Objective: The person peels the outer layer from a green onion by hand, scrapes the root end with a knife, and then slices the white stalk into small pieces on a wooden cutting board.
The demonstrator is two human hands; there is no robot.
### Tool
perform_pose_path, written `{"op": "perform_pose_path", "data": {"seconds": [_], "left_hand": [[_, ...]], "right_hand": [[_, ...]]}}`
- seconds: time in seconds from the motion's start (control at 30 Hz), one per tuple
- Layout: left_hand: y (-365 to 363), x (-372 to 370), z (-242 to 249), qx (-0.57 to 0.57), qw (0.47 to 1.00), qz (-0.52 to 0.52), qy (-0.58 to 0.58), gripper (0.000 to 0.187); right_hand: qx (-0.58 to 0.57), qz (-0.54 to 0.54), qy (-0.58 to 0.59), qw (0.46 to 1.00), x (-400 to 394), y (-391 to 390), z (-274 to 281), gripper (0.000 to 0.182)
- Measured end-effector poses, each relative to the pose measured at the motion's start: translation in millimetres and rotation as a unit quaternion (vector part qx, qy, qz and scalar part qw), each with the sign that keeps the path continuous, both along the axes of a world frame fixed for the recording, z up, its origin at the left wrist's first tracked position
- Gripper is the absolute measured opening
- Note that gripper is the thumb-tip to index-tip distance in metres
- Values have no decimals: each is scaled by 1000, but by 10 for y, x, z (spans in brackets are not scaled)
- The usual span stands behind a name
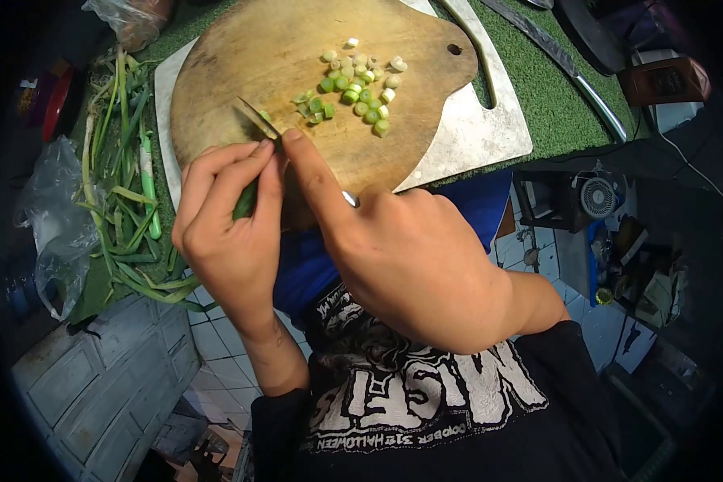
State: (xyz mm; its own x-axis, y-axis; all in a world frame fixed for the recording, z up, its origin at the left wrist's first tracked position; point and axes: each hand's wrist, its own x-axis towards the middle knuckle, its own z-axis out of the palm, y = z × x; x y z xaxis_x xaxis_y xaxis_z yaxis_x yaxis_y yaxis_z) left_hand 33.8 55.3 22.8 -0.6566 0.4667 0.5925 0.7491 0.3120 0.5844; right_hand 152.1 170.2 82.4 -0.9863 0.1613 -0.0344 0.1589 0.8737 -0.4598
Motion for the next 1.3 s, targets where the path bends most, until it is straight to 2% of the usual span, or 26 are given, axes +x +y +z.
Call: {"op": "perform_pose_path", "data": {"seconds": [0.1, 0.27, 0.37, 0.53, 0.6, 0.7, 1.03, 1.13, 1.2, 1.3], "left_hand": [[2, 13, 18, 5, 1000, -7, -29, 16], [-10, 4, -10, 5, 1000, -5, -29, 17], [-11, 10, -15, 3, 1000, -6, -27, 18], [-57, -4, -11, 2, 999, -25, -35, 18], [-72, -10, -3, 16, 996, -30, -83, 18], [-37, -6, 4, 12, 998, 9, -59, 19], [-56, -5, -31, 24, 996, -2, -90, 19], [-56, 2, -2, 12, 997, 7, -80, 18], [-55, -2, 0, 5, 998, 5, -70, 18], [-52, -12, -41, 20, 997, 5, -75, 18]], "right_hand": [[26, 4, 17, 1000, 132, -10, -56, 75], [15, -16, -29, 999, 459, -53, -21, 85], [-18, -9, -41, 999, 569, 8, -28, 84], [-46, -35, -5, 998, 469, 111, -81, 80], [-54, -37, 24, 998, 417, 123, -86, 78], [-51, -9, 32, 998, 366, 88, -39, 78], [-71, 4, 24, 997, 304, 60, -102, 79], [-55, 9, 19, 998, 339, 35, -95, 80], [2, 7, -6, 1000, 325, 3, -46, 80], [-5, 5, -21, 1000, 153, -37, -5, 84]]}}
